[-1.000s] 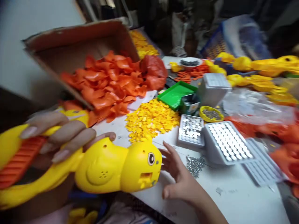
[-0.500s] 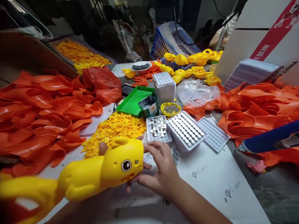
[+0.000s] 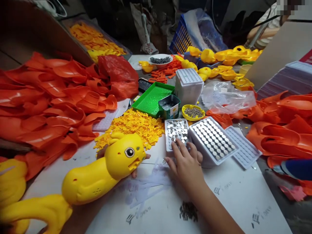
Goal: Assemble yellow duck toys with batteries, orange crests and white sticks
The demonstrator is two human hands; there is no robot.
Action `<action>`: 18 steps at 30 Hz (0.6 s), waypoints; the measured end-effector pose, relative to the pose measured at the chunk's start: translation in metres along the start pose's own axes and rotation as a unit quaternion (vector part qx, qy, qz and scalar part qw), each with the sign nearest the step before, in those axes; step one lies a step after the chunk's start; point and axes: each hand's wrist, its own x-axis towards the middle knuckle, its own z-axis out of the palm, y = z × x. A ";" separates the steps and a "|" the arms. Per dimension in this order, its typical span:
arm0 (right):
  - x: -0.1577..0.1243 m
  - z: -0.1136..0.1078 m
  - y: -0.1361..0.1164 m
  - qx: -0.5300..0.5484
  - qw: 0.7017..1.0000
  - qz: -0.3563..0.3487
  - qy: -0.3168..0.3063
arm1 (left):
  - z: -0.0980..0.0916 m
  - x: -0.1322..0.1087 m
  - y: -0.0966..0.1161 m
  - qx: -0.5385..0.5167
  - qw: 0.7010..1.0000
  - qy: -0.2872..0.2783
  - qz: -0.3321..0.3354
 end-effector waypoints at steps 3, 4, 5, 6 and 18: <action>0.001 0.004 0.004 0.005 1.000 -0.010 0.005 | 0.007 0.002 -0.002 -0.023 0.999 0.011 -0.021; 0.001 0.003 0.005 0.013 1.000 -0.012 0.013 | 0.009 0.002 -0.003 -0.032 0.999 0.016 -0.026; 0.002 0.002 0.006 0.024 0.999 -0.013 0.024 | 0.010 0.001 -0.005 -0.046 0.998 0.022 -0.027; 0.002 -0.001 0.006 0.039 0.998 -0.012 0.037 | 0.011 0.000 -0.007 -0.065 0.997 0.028 -0.023; -0.009 -0.039 -0.025 0.543 0.836 0.073 -0.017 | 0.021 0.002 -0.033 -0.027 0.985 0.148 0.084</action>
